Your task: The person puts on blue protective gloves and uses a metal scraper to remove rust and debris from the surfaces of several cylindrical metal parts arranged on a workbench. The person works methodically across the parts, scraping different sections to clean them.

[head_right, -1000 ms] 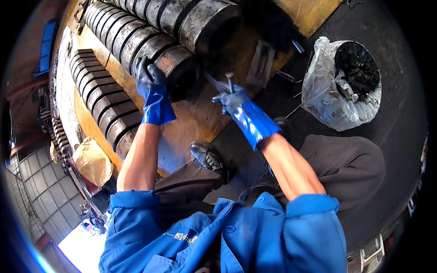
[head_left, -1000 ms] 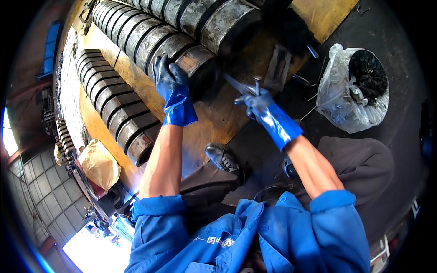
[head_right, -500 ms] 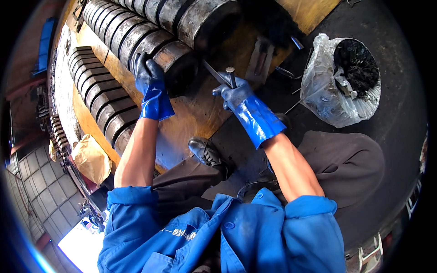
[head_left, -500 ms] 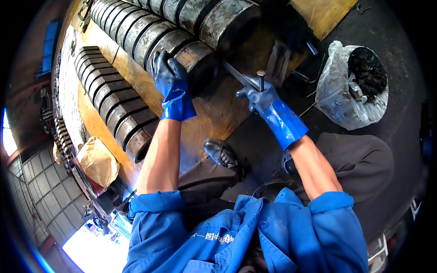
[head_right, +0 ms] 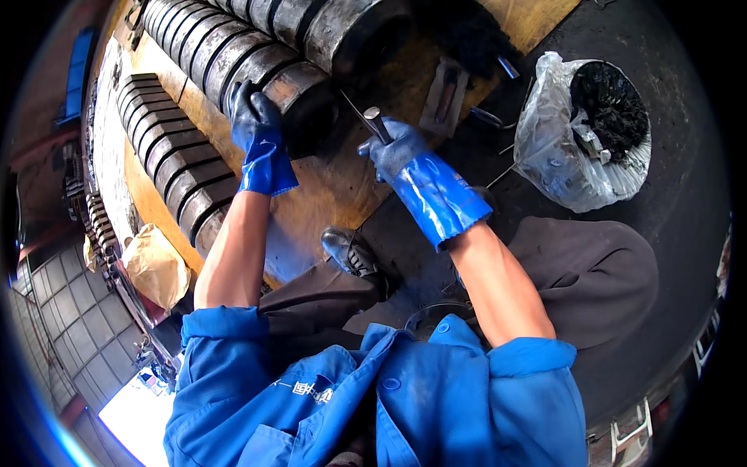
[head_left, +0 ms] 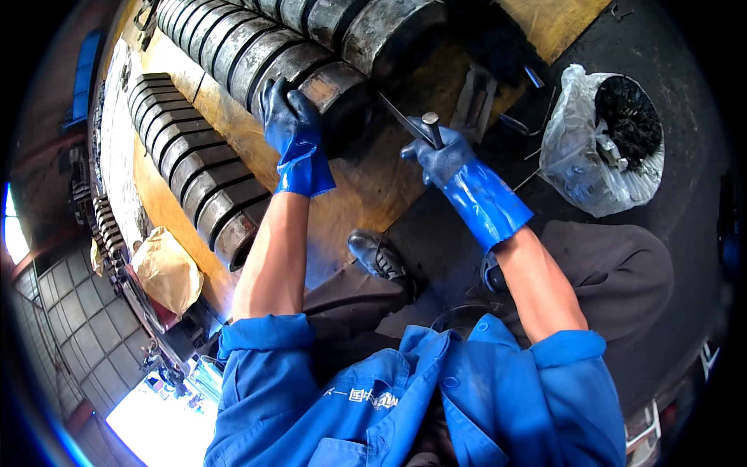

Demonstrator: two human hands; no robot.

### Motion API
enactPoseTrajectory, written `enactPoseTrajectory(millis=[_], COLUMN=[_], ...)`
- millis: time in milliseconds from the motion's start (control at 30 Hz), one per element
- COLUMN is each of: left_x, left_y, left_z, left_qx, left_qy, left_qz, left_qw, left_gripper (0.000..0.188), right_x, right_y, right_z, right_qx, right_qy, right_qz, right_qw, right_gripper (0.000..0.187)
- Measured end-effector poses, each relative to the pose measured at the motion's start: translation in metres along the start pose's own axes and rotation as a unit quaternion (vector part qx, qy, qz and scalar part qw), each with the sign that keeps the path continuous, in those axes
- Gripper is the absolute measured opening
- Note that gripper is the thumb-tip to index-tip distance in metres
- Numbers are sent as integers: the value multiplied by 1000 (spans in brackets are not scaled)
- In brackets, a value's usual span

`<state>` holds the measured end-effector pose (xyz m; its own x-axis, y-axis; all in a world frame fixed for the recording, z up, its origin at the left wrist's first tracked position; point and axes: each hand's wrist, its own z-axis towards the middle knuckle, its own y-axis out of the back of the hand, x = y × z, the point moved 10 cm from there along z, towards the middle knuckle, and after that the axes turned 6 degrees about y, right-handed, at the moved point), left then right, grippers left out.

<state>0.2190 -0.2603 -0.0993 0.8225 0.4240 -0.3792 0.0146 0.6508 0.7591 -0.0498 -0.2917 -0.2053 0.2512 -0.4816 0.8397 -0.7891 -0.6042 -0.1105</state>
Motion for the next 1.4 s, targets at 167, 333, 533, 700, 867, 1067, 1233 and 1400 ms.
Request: enactPoseTrajectory(millis=[167,333,533,700,867,1067,1233,1400], left_x=[3,10,1,-3,4,2,7,3], left_y=[5,3,3,14,-1,3,-4,3], left_z=[-4,-2,-1,1,-3,-1,-5,0], left_qx=[-3,-5,6,-19,17,-1,25,9], left_qy=[3,-1,10,-12,17,-3,26,-2], left_qz=[6,28,1,24,-11,-3,11,23], left_qw=[1000,1000,1000,999,1000,1000,999,1000], left_gripper=[35,36,36,35,37,36,37,37], right_x=[14,-4,31,24,12,16,14,35], right_y=[-8,-7,-16,-42,-41,-36,-45,-35], right_z=[-15,-1,-33,-50,-51,-39,-47,-39], right_qx=[14,-2,19,71,47,80,30,58], right_qy=[59,16,202,162,231,220,201,270], right_qz=[-20,-46,-250,-419,-418,-435,-408,-413], right_qw=[998,999,947,891,877,870,890,868], right_gripper=[41,13,53,64,61,61,63,65])
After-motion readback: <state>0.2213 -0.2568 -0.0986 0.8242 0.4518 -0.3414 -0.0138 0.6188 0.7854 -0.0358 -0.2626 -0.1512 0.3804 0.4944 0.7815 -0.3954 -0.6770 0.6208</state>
